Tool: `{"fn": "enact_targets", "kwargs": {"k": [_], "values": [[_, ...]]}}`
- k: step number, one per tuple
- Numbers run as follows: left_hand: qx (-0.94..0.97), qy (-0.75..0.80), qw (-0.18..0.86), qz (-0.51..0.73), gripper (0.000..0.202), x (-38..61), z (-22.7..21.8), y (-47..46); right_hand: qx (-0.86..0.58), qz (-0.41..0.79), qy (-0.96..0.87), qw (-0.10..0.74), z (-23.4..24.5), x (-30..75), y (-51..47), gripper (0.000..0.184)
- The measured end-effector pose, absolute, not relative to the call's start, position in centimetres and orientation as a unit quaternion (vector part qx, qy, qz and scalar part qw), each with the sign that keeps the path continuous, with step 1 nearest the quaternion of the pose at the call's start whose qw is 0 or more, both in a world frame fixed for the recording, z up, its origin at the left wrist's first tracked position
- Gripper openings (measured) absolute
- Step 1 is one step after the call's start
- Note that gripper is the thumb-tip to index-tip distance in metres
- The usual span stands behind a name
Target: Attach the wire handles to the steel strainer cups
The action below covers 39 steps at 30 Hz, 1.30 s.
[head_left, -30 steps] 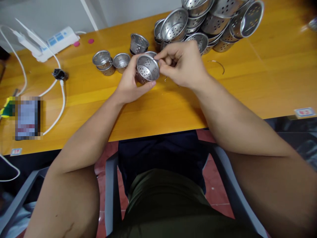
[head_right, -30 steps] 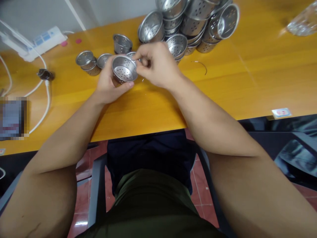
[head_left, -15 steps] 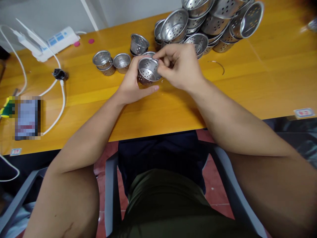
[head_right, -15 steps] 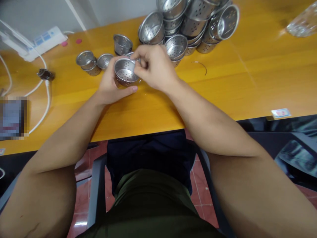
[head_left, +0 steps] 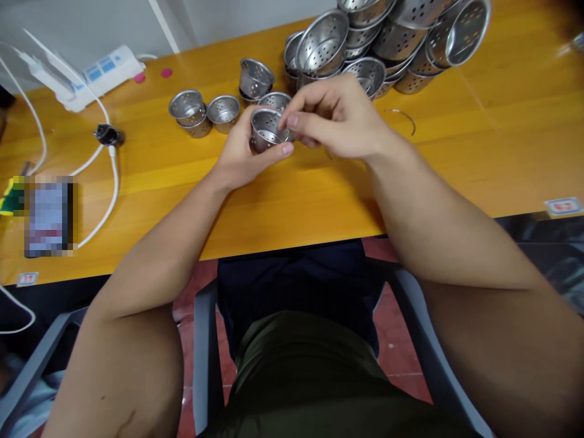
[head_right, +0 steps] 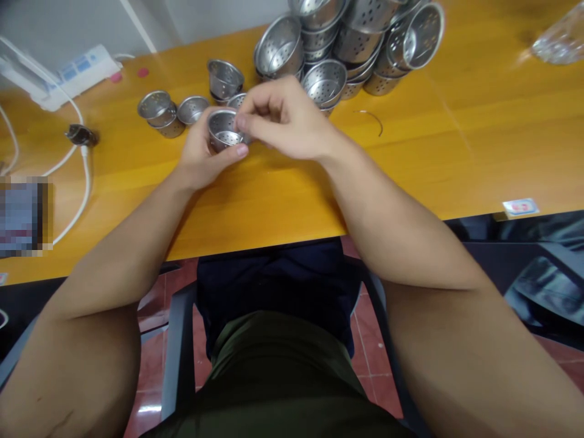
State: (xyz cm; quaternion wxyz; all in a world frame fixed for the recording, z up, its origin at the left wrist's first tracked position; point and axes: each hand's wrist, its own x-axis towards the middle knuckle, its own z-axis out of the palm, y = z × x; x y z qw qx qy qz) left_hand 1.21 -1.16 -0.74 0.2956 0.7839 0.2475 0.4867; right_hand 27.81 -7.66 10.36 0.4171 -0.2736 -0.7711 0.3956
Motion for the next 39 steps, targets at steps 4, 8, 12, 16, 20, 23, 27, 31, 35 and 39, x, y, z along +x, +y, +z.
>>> {"fn": "enact_targets", "kwargs": {"k": [4, 8, 12, 16, 20, 23, 27, 31, 35, 39], "values": [[0.789, 0.24, 0.309, 0.473, 0.098, 1.0, -1.1, -0.9, -0.197, 0.448, -0.783, 0.384, 10.3, 28.9, -7.2, 0.063], [0.798, 0.172, 0.297, 0.496, 0.108, 0.8, -1.7, -0.4, -0.215, 0.441, -0.781, 0.386, 9.3, 28.5, -6.6, 0.071], [0.807, 0.229, 0.27, 0.473, 0.1, 0.6, -1.8, 0.0, -0.205, 0.434, -0.775, 0.41, 8.7, 27.8, -6.5, 0.065], [0.803, 0.219, 0.259, 0.49, 0.095, 0.6, -1.4, -0.2, -0.218, 0.429, -0.77, 0.418, 8.1, 27.4, -6.5, 0.063], [0.803, 0.241, 0.255, 0.483, 0.09, 0.5, -0.9, -0.6, -0.253, 0.426, -0.759, 0.421, 7.9, 27.1, -6.5, 0.056], [0.796, 0.269, 0.261, 0.475, 0.085, 0.5, -0.6, -0.7, -0.263, 0.422, -0.761, 0.417, 8.0, 27.1, -6.6, 0.059], [0.787, 0.275, 0.272, 0.481, 0.081, 0.8, -0.4, -0.7, -0.267, 0.421, -0.76, 0.417, 8.1, 27.3, -6.6, 0.063], [0.788, 0.266, 0.276, 0.481, 0.084, 0.9, -0.5, -0.5, -0.253, 0.428, -0.763, 0.413, 8.1, 27.4, -6.4, 0.068], [0.789, 0.27, 0.276, 0.479, 0.091, 1.1, -1.2, -0.2, -0.224, 0.415, -0.768, 0.433, 8.0, 27.4, -6.4, 0.067], [0.766, 0.266, 0.283, 0.512, 0.09, 1.2, -1.7, 0.3, -0.231, 0.359, -0.763, 0.484, 8.2, 27.6, -6.6, 0.042]]}}
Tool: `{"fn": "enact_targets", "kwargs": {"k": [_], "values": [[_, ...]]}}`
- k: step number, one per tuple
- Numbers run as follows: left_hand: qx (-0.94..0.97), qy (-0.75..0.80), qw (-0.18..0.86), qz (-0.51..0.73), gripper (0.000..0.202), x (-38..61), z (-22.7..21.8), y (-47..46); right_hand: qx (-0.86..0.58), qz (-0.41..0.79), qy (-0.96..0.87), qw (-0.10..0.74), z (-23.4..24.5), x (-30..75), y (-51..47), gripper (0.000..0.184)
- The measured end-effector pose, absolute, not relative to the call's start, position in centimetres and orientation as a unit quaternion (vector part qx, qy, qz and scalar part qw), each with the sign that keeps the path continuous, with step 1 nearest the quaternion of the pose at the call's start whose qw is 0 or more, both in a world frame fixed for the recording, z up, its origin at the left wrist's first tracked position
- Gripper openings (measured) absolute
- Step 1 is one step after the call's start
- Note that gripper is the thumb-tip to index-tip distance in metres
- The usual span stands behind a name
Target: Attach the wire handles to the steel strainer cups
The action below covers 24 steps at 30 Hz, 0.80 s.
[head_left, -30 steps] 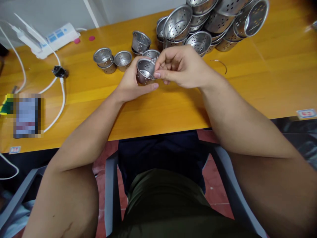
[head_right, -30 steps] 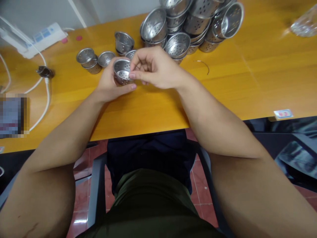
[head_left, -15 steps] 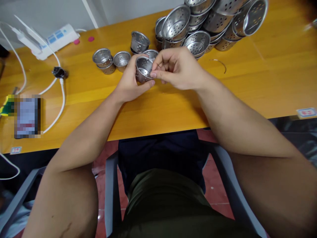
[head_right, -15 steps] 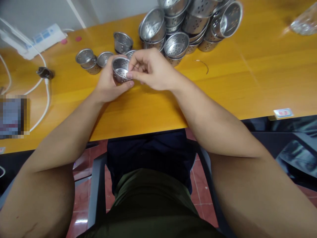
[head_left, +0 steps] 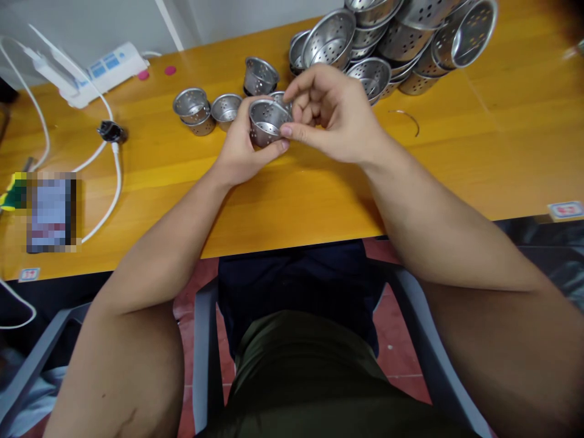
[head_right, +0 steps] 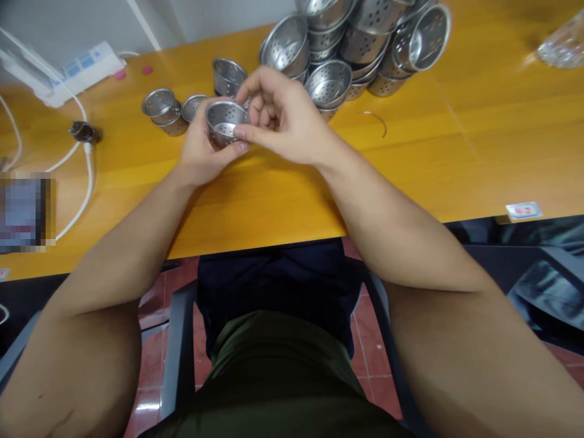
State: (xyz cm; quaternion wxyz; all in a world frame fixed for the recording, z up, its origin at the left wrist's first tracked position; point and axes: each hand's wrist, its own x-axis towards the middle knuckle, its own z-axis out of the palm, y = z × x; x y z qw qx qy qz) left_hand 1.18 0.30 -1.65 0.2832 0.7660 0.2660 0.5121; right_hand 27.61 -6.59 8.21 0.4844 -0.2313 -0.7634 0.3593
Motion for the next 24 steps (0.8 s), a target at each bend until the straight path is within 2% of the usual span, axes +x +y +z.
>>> {"fn": "enact_targets", "kwargs": {"k": [3, 4, 8, 12, 14, 17, 21, 24], "values": [[0.757, 0.283, 0.268, 0.524, 0.089, 0.7, -1.6, 0.7, -0.251, 0.279, -0.8, 0.467, 8.0, 28.1, -6.2, 0.006], [0.759, 0.287, 0.264, 0.521, 0.091, 0.4, -1.5, 0.8, -0.256, 0.263, -0.811, 0.456, 7.8, 28.2, -6.0, 0.002], [0.773, 0.249, 0.265, 0.521, 0.105, -0.1, -1.6, 0.9, -0.26, 0.279, -0.835, 0.396, 7.0, 28.5, -5.2, 0.021], [0.785, 0.25, 0.287, 0.489, 0.116, 0.1, -1.7, 0.6, -0.265, 0.275, -0.861, 0.336, 7.6, 28.7, -5.9, 0.014], [0.788, 0.264, 0.292, 0.473, 0.117, 0.1, -1.7, 0.5, -0.283, 0.286, -0.852, 0.335, 8.4, 28.8, -6.5, 0.018], [0.791, 0.248, 0.279, 0.486, 0.115, -0.1, -1.8, 0.7, -0.321, 0.305, -0.825, 0.351, 9.5, 28.7, -7.4, 0.034], [0.805, 0.214, 0.255, 0.491, 0.111, -0.4, -2.0, 1.0, -0.394, 0.31, -0.811, 0.301, 10.5, 28.5, -8.1, 0.047], [0.81, 0.217, 0.245, 0.486, 0.113, -0.5, -1.9, 0.8, -0.417, 0.311, -0.806, 0.281, 10.7, 28.5, -8.2, 0.049]]}}
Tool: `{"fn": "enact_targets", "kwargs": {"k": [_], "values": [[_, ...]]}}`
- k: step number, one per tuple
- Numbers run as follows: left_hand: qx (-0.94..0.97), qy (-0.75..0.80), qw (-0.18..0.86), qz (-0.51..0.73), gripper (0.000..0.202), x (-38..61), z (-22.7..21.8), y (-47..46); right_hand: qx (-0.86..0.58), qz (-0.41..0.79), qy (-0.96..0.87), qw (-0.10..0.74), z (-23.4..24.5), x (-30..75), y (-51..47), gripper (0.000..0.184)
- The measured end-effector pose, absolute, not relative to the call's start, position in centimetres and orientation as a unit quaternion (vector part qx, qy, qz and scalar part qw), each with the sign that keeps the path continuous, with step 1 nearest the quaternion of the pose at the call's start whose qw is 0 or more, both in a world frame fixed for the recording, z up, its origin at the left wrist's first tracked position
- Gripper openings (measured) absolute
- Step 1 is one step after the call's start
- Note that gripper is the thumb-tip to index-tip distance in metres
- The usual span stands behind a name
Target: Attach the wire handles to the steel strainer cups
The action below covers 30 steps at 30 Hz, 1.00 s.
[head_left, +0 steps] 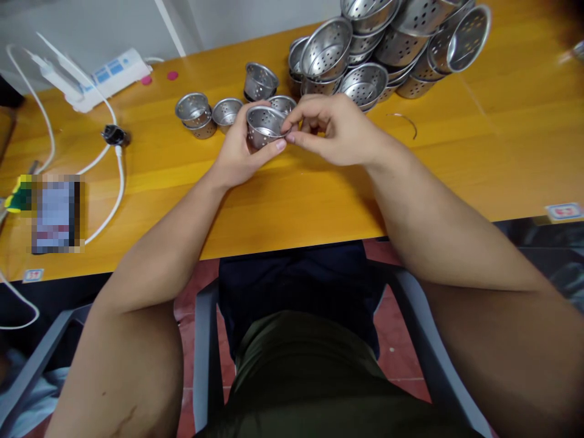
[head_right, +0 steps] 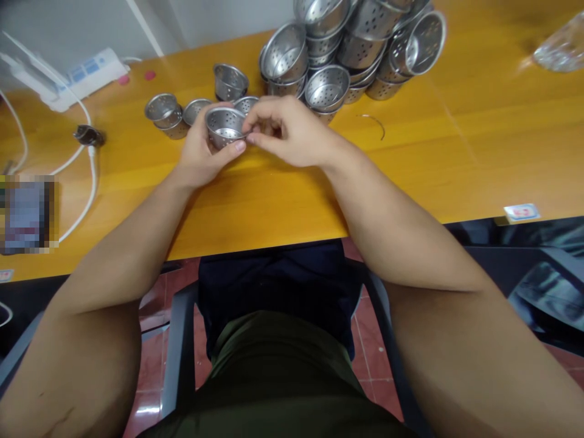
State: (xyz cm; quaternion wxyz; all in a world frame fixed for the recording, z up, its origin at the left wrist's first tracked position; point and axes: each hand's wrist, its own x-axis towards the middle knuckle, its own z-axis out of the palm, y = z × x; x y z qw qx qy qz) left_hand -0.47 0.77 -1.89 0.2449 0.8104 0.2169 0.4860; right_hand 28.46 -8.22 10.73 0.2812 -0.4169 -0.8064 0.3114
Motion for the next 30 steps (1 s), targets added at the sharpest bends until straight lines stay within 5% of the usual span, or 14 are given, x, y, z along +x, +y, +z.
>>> {"fn": "enact_targets", "kwargs": {"k": [6, 13, 16, 20, 26, 30], "values": [[0.814, 0.233, 0.252, 0.469, 0.115, -0.7, -1.7, 0.5, -0.337, 0.277, -0.841, 0.32, 11.0, 29.1, -7.9, 0.034], [0.81, 0.325, 0.241, 0.425, 0.112, -2.1, -1.4, 1.2, -0.388, 0.084, -0.763, 0.511, 11.6, 30.8, -6.9, 0.066], [0.82, 0.352, 0.227, 0.389, 0.101, -2.2, 0.0, 0.1, -0.364, 0.049, -0.748, 0.553, 11.2, 31.1, -6.4, 0.055], [0.855, 0.344, 0.223, 0.318, 0.081, -1.8, 2.3, -2.0, -0.34, 0.07, -0.775, 0.528, 10.9, 30.9, -6.4, 0.021], [0.845, 0.38, 0.188, 0.326, 0.053, -1.6, 4.9, -3.2, -0.295, 0.192, -0.852, 0.388, 10.8, 31.0, -6.6, 0.015], [0.836, 0.429, 0.108, 0.326, 0.054, -3.1, 6.2, -2.6, -0.328, 0.193, -0.875, 0.3, 11.1, 31.2, -6.6, 0.023]]}}
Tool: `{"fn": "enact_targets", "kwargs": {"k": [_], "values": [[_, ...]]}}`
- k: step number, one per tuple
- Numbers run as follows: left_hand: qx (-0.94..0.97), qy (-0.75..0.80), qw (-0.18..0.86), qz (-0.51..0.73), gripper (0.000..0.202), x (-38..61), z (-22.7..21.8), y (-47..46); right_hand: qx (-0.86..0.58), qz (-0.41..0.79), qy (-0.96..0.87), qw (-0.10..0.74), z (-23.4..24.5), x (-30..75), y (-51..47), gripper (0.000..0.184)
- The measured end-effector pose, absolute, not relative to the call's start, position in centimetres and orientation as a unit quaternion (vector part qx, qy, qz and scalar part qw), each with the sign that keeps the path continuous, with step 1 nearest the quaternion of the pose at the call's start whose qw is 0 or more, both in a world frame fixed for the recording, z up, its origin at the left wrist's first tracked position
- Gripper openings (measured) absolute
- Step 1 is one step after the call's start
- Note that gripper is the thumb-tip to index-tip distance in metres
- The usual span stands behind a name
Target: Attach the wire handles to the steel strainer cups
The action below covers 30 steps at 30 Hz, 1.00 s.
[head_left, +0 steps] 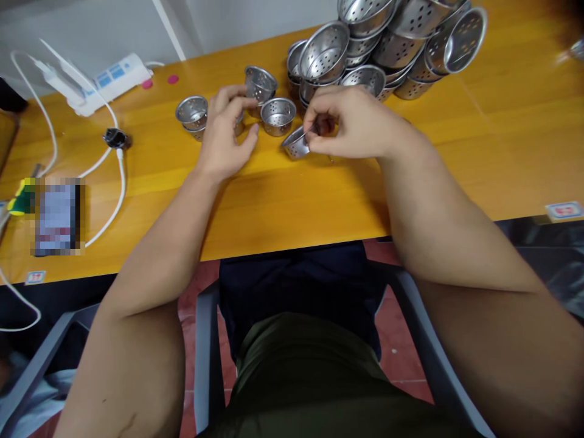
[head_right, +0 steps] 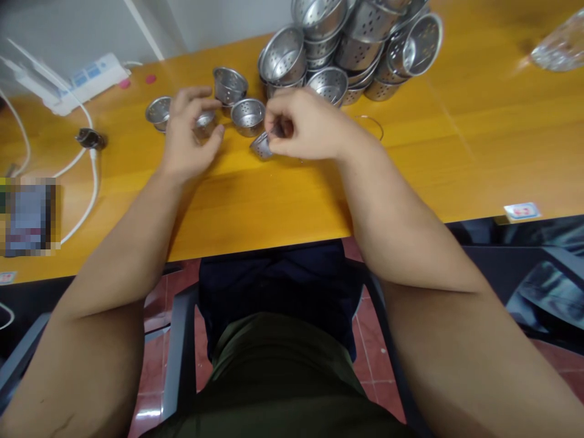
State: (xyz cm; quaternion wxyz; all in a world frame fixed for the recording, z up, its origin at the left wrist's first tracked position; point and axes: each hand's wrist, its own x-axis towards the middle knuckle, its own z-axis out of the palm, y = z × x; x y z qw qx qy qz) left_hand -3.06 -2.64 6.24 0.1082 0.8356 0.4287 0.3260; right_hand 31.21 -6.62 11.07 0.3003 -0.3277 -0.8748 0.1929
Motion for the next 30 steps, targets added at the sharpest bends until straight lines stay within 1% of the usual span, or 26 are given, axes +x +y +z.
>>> {"fn": "enact_targets", "kwargs": {"k": [2, 4, 6, 8, 9, 11, 14, 16, 20, 23, 26, 28, 30], "values": [[0.837, 0.445, 0.078, 0.31, 0.06, -4.1, 5.8, -1.6, -0.368, 0.183, -0.872, 0.264, 11.4, 31.2, -6.6, 0.028], [0.835, 0.459, 0.059, 0.299, 0.068, -5.0, 4.2, 0.0, -0.412, 0.178, -0.865, 0.227, 11.8, 31.1, -6.8, 0.03], [0.829, 0.47, 0.051, 0.299, 0.073, -5.8, 2.1, 2.1, -0.438, 0.182, -0.859, 0.194, 12.4, 31.0, -7.2, 0.028], [0.818, 0.474, 0.052, 0.321, 0.071, -6.4, 0.0, 4.1, -0.448, 0.197, -0.854, 0.177, 12.9, 30.8, -7.8, 0.024], [0.82, 0.465, 0.057, 0.33, 0.07, -6.7, -0.7, 4.9, -0.451, 0.205, -0.85, 0.18, 13.2, 30.6, -8.1, 0.022], [0.831, 0.426, 0.075, 0.35, 0.068, -7.1, -1.6, 5.8, -0.453, 0.222, -0.837, 0.211, 13.4, 30.2, -8.6, 0.019], [0.83, 0.368, 0.114, 0.403, 0.066, -7.3, -1.7, 5.9, -0.453, 0.233, -0.814, 0.279, 13.1, 29.4, -9.1, 0.014], [0.815, 0.361, 0.141, 0.431, 0.061, -7.2, -1.5, 5.6, -0.459, 0.223, -0.807, 0.298, 12.6, 28.6, -9.0, 0.011], [0.794, 0.384, 0.165, 0.441, 0.054, -7.3, -2.1, 5.9, -0.478, 0.176, -0.807, 0.301, 11.1, 27.0, -8.0, 0.02], [0.798, 0.407, 0.139, 0.422, 0.051, -7.8, -3.0, 6.9, -0.487, 0.146, -0.806, 0.303, 10.5, 26.0, -7.2, 0.029], [0.804, 0.392, 0.122, 0.43, 0.046, -8.3, -3.6, 7.6, -0.508, 0.136, -0.803, 0.281, 10.7, 25.4, -6.7, 0.031], [0.8, 0.384, 0.127, 0.443, 0.048, -8.5, -3.6, 7.6, -0.517, 0.129, -0.806, 0.259, 10.8, 25.3, -6.5, 0.034], [0.794, 0.4, 0.123, 0.441, 0.054, -8.5, -3.6, 7.4, -0.519, 0.114, -0.809, 0.25, 10.8, 25.4, -6.2, 0.036]]}}
